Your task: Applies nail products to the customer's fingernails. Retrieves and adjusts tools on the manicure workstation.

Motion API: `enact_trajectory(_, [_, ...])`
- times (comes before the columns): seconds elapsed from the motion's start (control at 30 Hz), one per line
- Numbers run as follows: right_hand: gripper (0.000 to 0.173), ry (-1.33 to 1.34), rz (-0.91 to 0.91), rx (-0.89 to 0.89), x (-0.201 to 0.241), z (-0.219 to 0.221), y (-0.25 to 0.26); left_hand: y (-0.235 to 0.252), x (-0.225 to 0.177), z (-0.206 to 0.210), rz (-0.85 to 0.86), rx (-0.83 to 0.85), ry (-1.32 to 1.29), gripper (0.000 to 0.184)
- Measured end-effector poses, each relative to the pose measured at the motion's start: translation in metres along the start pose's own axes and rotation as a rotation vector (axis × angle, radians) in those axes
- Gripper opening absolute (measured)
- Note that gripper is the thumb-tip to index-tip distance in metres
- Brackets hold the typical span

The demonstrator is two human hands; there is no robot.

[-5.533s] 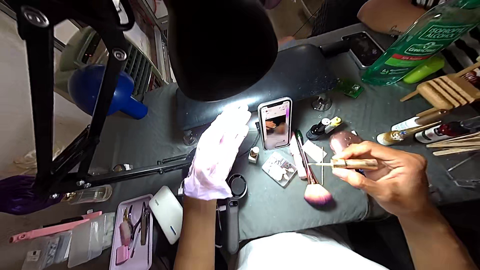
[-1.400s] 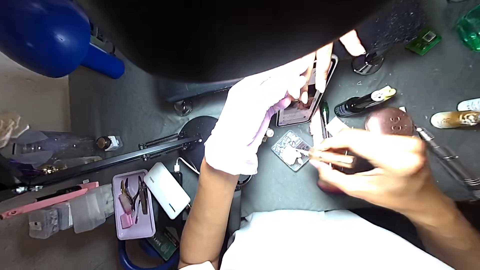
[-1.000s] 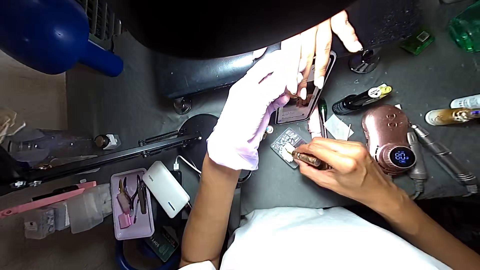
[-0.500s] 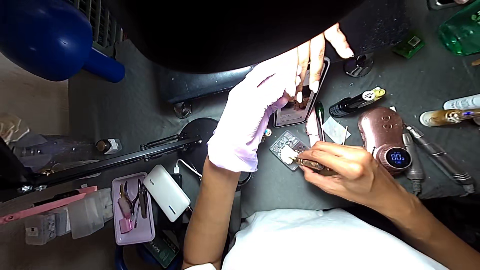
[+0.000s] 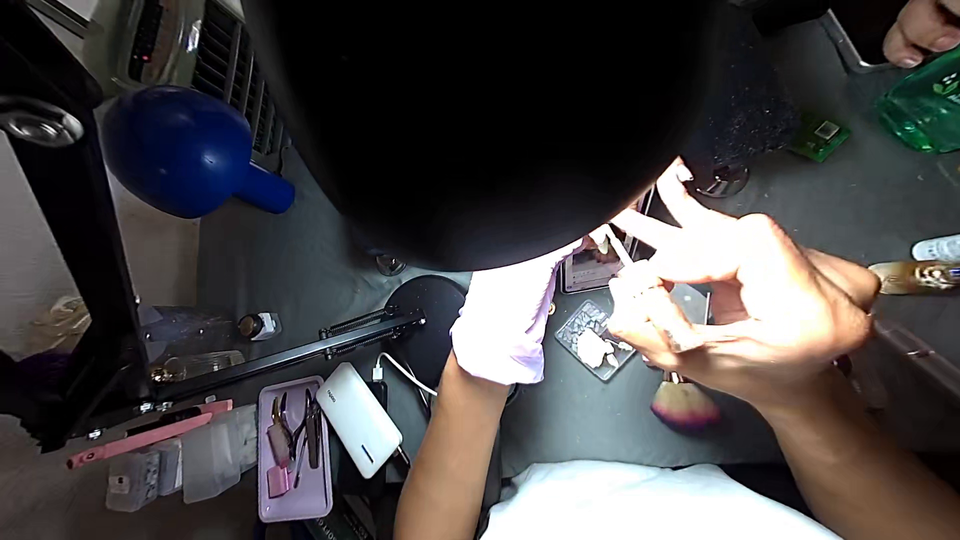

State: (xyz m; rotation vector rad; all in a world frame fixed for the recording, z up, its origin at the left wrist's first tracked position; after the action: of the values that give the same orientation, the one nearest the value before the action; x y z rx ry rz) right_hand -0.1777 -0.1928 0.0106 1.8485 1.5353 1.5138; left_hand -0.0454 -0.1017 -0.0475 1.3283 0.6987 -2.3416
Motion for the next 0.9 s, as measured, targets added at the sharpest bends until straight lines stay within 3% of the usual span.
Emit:
enact_trajectory(0.33, [0.021, -0.059, -0.009, 0.056, 0.0, 0.001, -0.005, -0.003, 0.006, -0.002, -0.013, -0.019, -0.124, 0.02])
enact_trajectory(0.5, [0.017, 0.056, 0.013, 0.079, -0.005, -0.005, -0.001, -0.001, 0.003, -0.003, 0.004, -0.024, -0.036, 0.019])
enact_trajectory(0.73, [0.022, -0.078, 0.003, 0.073, -0.001, -0.004, 0.004, -0.003, 0.003, -0.005, -0.014, -0.059, -0.029, 0.018])
enact_trajectory(0.9, [0.019, -0.029, -0.016, 0.121, -0.001, -0.004, 0.003, -0.004, 0.004, -0.006, -0.008, -0.055, -0.104, 0.022])
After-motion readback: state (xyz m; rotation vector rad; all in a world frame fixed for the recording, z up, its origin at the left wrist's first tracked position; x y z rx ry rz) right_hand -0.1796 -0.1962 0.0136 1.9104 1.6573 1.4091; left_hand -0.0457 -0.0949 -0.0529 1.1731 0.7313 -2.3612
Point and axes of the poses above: each hand's wrist, its own y-axis towards the middle knuckle, its own z-axis out of the palm, x = y × z, the point moved 8 cm from there along y, towards the middle knuckle, and after that the axes turned 4 degrees about -y, right-handed, at the moved point
